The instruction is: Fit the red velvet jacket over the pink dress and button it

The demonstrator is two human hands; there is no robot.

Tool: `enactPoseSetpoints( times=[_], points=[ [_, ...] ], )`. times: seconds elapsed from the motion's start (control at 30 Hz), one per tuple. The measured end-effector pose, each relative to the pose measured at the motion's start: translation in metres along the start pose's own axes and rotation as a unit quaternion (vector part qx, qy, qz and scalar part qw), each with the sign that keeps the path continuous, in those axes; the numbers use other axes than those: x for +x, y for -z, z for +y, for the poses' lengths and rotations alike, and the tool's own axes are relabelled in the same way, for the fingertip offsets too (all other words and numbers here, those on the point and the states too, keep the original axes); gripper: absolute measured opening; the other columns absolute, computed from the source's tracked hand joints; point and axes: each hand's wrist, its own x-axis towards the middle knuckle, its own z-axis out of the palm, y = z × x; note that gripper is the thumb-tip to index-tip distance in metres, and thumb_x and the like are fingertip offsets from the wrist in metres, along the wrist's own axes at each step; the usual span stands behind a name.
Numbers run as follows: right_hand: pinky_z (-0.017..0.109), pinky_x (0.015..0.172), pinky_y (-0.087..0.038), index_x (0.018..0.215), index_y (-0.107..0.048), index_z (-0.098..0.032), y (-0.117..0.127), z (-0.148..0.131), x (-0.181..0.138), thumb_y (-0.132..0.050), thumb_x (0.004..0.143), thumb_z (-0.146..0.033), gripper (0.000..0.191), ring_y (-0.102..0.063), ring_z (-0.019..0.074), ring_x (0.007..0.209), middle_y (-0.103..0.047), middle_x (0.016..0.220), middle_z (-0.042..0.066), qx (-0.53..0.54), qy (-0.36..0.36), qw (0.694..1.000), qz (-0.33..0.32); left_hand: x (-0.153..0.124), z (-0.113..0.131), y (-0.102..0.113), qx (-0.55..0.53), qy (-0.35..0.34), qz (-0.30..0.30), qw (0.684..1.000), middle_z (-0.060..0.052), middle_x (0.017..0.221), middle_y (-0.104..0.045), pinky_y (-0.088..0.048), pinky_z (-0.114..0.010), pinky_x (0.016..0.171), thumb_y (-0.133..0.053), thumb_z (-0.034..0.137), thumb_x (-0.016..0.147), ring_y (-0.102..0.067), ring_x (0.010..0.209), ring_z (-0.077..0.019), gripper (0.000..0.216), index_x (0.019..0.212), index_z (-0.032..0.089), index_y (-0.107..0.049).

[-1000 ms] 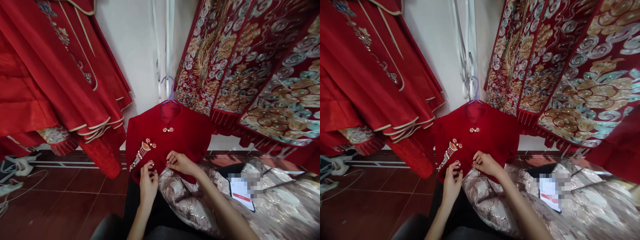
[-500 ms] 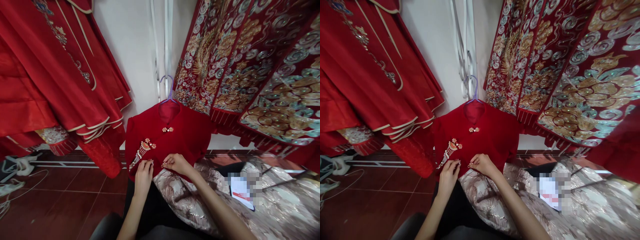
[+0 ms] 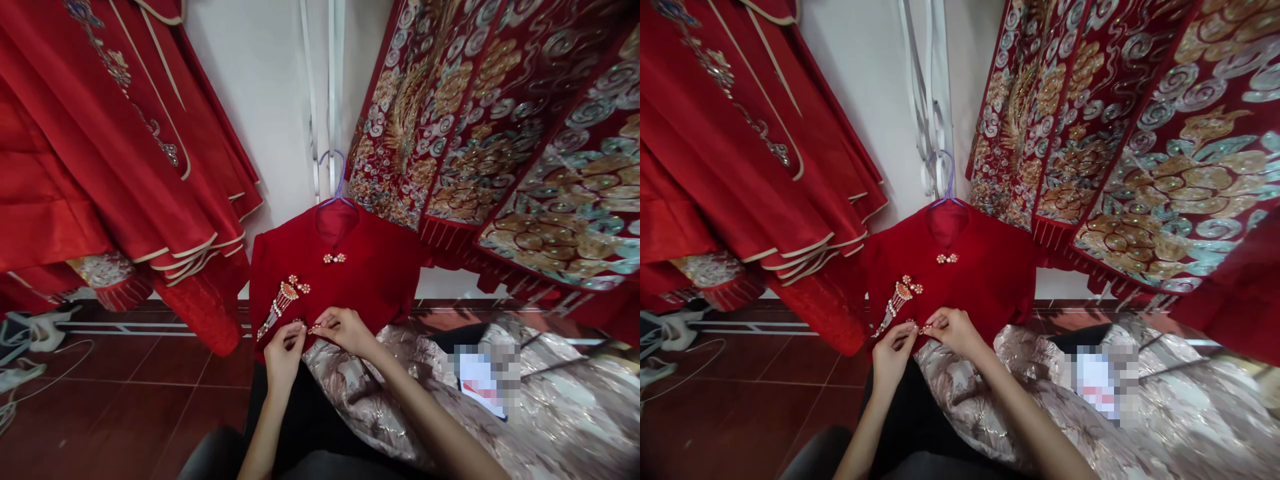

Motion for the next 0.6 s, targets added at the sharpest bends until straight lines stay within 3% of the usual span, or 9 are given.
enactPoseSetpoints(
  times=[0.17, 0.43, 0.6],
  points=[
    [0.025, 0.067, -0.055, 0.081, -0.066, -0.017, -0.025, 0.005, 0.001, -0.066, 0.077, -0.026, 0.01, -0.066, 0.015, 0.073, -0.069, 0.08, 0.004, 0.004, 0.026, 0.996, 0.09, 0.003, 0.001, -0.001, -0.069, 0.042, 0.005, 0.997, -0.009, 0.088, -0.073, -0.059, -0.032, 0.074, -0.07, 0.032, 0.072, -0.07, 0.08, -0.0197, 0.024, 0.087, 0.015, -0.07],
    [0.026, 0.067, -0.056, 0.082, -0.065, -0.018, -0.022, 0.008, 0.0, -0.067, 0.077, -0.03, 0.014, -0.067, 0.0153, 0.073, -0.068, 0.08, 0.003, 0.011, 0.026, 0.996, 0.086, -0.001, 0.003, -0.002, -0.081, 0.05, -0.014, 0.995, -0.01, 0.09, -0.074, -0.059, -0.035, 0.078, -0.072, 0.029, 0.068, -0.071, 0.082, -0.0208, 0.029, 0.093, 0.014, -0.07],
    [0.026, 0.07, -0.057, 0.085, -0.063, -0.019, -0.031, 0.01, -0.003, -0.062, 0.083, -0.03, 0.011, -0.066, 0.0146, 0.076, -0.065, 0.085, 0.003, -0.009, 0.073, 0.991, 0.114, 0.002, 0.002, -0.001, -0.061, 0.044, -0.004, 0.997, -0.01, 0.089, -0.074, -0.059, -0.034, 0.075, -0.07, 0.031, 0.07, -0.071, 0.08, -0.0211, 0.026, 0.09, 0.014, -0.071]
  ],
)
